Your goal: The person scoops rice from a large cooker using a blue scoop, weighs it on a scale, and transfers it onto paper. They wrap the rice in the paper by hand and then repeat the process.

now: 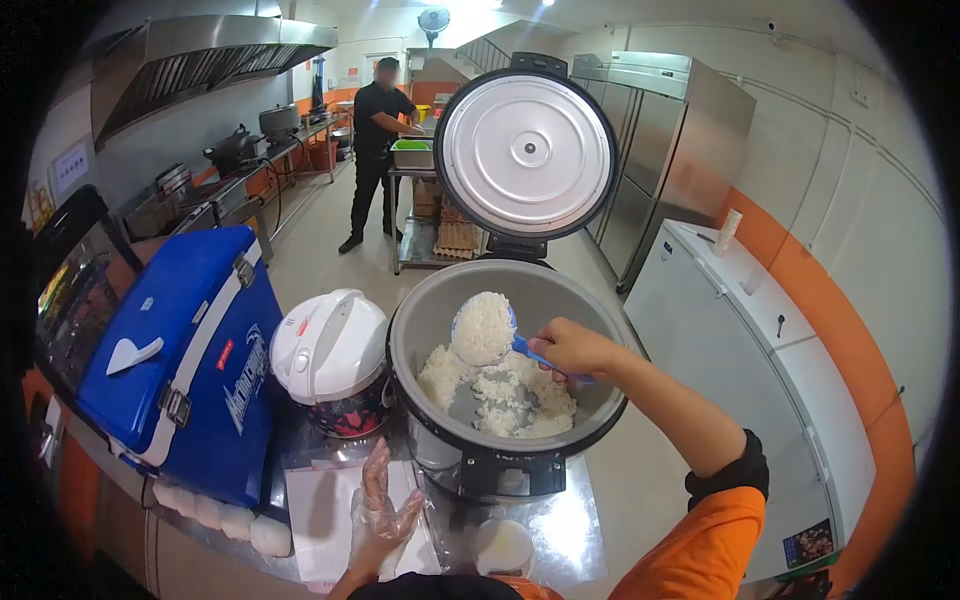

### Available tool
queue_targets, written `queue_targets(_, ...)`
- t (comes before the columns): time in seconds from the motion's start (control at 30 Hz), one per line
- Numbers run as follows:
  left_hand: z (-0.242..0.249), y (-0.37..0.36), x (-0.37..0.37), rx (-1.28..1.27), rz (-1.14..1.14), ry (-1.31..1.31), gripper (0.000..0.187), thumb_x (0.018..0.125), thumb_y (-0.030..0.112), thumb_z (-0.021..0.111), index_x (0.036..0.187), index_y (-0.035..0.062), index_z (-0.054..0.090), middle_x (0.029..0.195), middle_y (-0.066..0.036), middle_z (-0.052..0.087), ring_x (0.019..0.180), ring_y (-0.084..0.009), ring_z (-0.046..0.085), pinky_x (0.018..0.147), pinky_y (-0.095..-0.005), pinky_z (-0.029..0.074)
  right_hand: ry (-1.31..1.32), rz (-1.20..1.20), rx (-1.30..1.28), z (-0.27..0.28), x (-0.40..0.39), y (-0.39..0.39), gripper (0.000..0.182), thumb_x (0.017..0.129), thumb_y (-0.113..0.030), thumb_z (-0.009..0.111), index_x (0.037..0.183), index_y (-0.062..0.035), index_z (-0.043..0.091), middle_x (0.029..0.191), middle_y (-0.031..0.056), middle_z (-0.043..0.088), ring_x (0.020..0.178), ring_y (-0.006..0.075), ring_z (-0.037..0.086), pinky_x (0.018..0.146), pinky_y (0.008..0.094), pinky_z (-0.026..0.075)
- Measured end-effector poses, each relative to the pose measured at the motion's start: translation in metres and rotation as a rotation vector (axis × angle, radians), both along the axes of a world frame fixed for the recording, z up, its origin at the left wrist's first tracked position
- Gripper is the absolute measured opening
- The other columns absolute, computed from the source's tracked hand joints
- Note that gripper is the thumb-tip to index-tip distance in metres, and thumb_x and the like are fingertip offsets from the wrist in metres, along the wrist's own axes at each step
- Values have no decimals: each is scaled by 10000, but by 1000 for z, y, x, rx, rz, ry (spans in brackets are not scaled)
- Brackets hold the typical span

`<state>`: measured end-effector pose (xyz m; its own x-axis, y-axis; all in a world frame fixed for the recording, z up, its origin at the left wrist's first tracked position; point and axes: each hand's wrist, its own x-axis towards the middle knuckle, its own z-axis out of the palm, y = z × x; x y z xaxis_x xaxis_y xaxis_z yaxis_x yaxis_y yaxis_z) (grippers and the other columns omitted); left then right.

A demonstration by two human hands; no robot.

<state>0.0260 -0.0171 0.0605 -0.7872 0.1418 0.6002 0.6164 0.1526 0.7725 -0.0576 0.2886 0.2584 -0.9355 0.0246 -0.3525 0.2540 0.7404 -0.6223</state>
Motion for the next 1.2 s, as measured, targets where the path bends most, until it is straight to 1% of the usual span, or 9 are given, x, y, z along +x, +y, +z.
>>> queue_targets(0.17, -13, -17, 17, -42, 102, -41, 640, 786, 87, 690, 1325, -13, 359, 1342, -257, 425, 1236, -408, 455, 1031, -443, 371, 281, -53, 98, 0, 15, -11, 300, 942, -218, 518, 1043, 45, 621, 719, 143, 628, 555, 179, 597, 533, 350, 483)
queue_targets(0.23, -12, -20, 21, 30, 117, -97, 621, 791, 82, 673, 1314, -36, 360, 1329, -268, 438, 1231, -405, 465, 1041, -432, 370, 572, -51, 299, -2, 16, -13, 300, 926, -207, 531, 1083, 32, 624, 762, 193, 650, 631, 262, 646, 608, 393, 497)
queue_targets(0.27, -11, -22, 23, 33, 122, -98, 621, 791, 82, 673, 1314, -36, 360, 1329, -268, 438, 1231, -405, 465, 1041, -432, 370, 572, -45, 301, 0, 15, -15, 300, 926, -207, 531, 1083, 32, 624, 762, 193, 650, 631, 262, 646, 608, 393, 497)
queue_targets(0.33, -8, -24, 24, 14, 140, -118, 581, 791, 62, 653, 1291, -58, 382, 1306, -269, 469, 1219, -388, 488, 1039, -420, 382, 304, -134, 171, 4, 11, -18, 302, 915, -209, 537, 1084, 23, 630, 841, 234, 662, 803, 354, 663, 730, 433, 493)
queue_targets(0.43, -8, -22, 24, 12, 151, -92, 555, 785, 50, 650, 1272, -66, 408, 1276, -264, 503, 1196, -372, 516, 1021, -408, 404, 299, -17, 257, -10, 4, -25, 301, 917, -223, 534, 1061, 21, 635, 824, 228, 663, 799, 358, 662, 739, 437, 492)
queue_targets(0.57, -19, -21, 20, 5, 164, -109, 549, 778, 42, 649, 1266, -65, 421, 1250, -256, 527, 1169, -365, 541, 998, -400, 427, 265, 137, 384, -25, -8, -41, 301, 931, -222, 513, 1020, 37, 636, 767, 209, 653, 650, 285, 655, 636, 403, 501)
queue_targets(0.67, -16, -24, 18, 22, 168, -132, 568, 767, 38, 654, 1274, -63, 418, 1246, -262, 531, 1159, -370, 548, 986, -403, 437, -6, 315, 201, -28, -16, -51, 308, 943, -208, 496, 1009, 64, 624, 752, 169, 627, 546, 198, 596, 521, 364, 474)
queue_targets(0.97, -16, -26, 16, 34, 182, -288, 533, 778, 36, 641, 1270, -14, 442, 1253, -225, 550, 1163, -356, 549, 966, -413, 446, -206, 169, -299, -36, -23, -29, 268, 977, -185, 460, 853, 40, 536, 707, 38, 507, 493, 101, 457, 453, 284, 413)
queue_targets(1.2, -9, -22, 17, 21, 154, -243, 546, 761, 37, 671, 1249, -44, 440, 1238, -230, 551, 1148, -341, 560, 977, -405, 451, 75, 257, 94, -22, -17, -12, 304, 957, -234, 489, 1004, 37, 620, 738, 75, 595, 541, 145, 556, 500, 304, 458)
